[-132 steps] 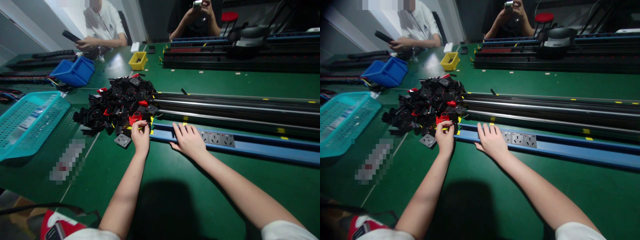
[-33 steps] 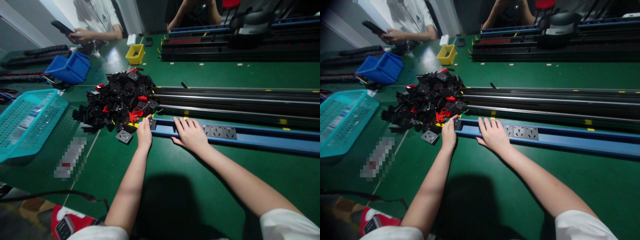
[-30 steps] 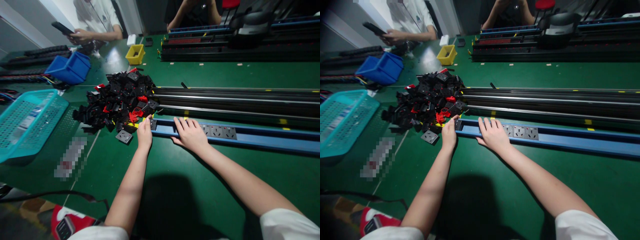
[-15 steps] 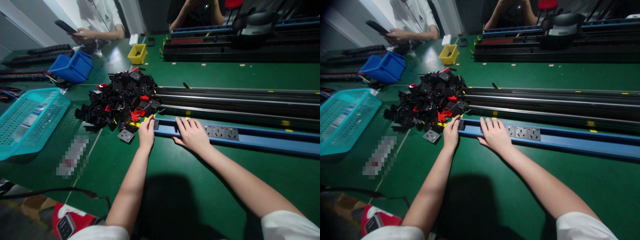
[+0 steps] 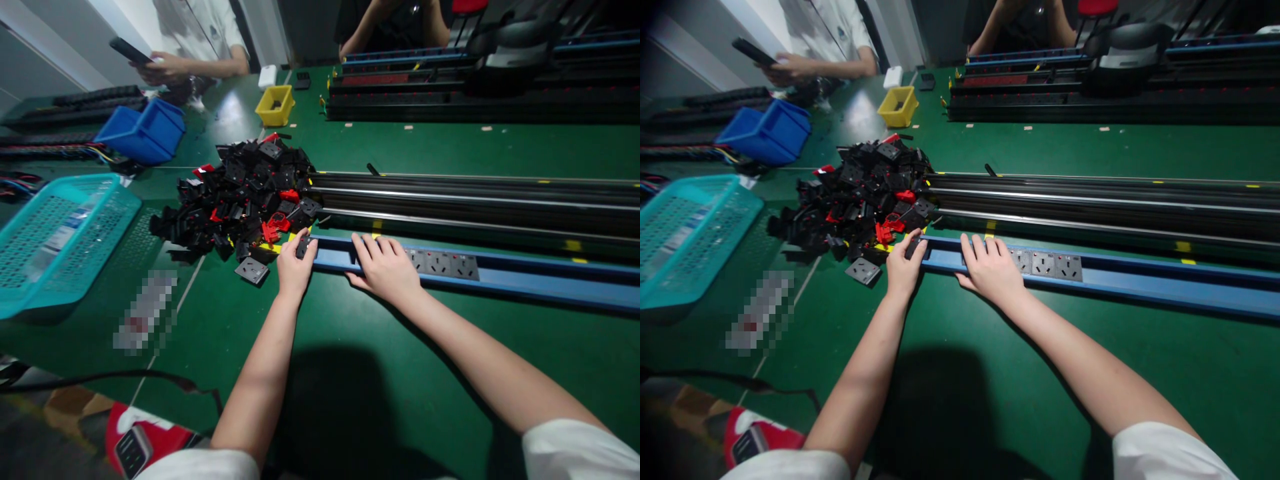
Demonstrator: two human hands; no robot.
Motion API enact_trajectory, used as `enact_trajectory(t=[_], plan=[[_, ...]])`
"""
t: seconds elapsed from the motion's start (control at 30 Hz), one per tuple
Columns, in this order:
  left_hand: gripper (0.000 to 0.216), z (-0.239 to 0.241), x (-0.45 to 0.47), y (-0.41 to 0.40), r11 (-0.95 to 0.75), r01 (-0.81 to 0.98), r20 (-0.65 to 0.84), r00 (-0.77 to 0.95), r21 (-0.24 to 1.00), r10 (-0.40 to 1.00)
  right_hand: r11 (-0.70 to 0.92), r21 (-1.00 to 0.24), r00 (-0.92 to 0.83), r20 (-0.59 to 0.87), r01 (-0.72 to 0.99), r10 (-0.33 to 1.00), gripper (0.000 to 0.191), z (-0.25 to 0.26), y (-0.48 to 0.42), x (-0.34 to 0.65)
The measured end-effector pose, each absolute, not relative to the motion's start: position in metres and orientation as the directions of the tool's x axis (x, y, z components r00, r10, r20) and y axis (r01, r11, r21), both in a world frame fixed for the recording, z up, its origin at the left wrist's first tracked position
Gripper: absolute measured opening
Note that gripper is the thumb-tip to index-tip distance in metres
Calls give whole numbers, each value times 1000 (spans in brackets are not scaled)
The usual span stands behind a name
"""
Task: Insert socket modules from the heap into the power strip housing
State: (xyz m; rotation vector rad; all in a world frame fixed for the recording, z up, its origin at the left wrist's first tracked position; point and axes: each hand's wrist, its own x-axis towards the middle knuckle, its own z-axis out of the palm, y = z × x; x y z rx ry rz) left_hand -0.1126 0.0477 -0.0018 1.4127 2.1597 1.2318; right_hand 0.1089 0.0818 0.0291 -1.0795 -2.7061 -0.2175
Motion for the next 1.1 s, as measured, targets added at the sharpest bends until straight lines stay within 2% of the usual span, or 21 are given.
enact_trajectory(t=[0.67, 0.83, 1.0, 1.1], plan=[[44, -5, -114, 49, 128, 622, 238, -471, 772, 850, 719, 67, -708, 263, 691, 656, 68, 28, 83, 109], [43, -2, -107, 48, 80, 688, 255, -371, 721, 893, 720, 73, -710, 261, 690, 654, 69, 28, 83, 109], [38, -1, -104, 48, 30, 693, 275, -325, 720, 905, 721, 70, -712, 255, 689, 655, 71, 29, 83, 109], [31, -4, -105, 49, 63, 670, 282, -394, 740, 875, 718, 77, -711, 250, 691, 657, 71, 29, 82, 109]])
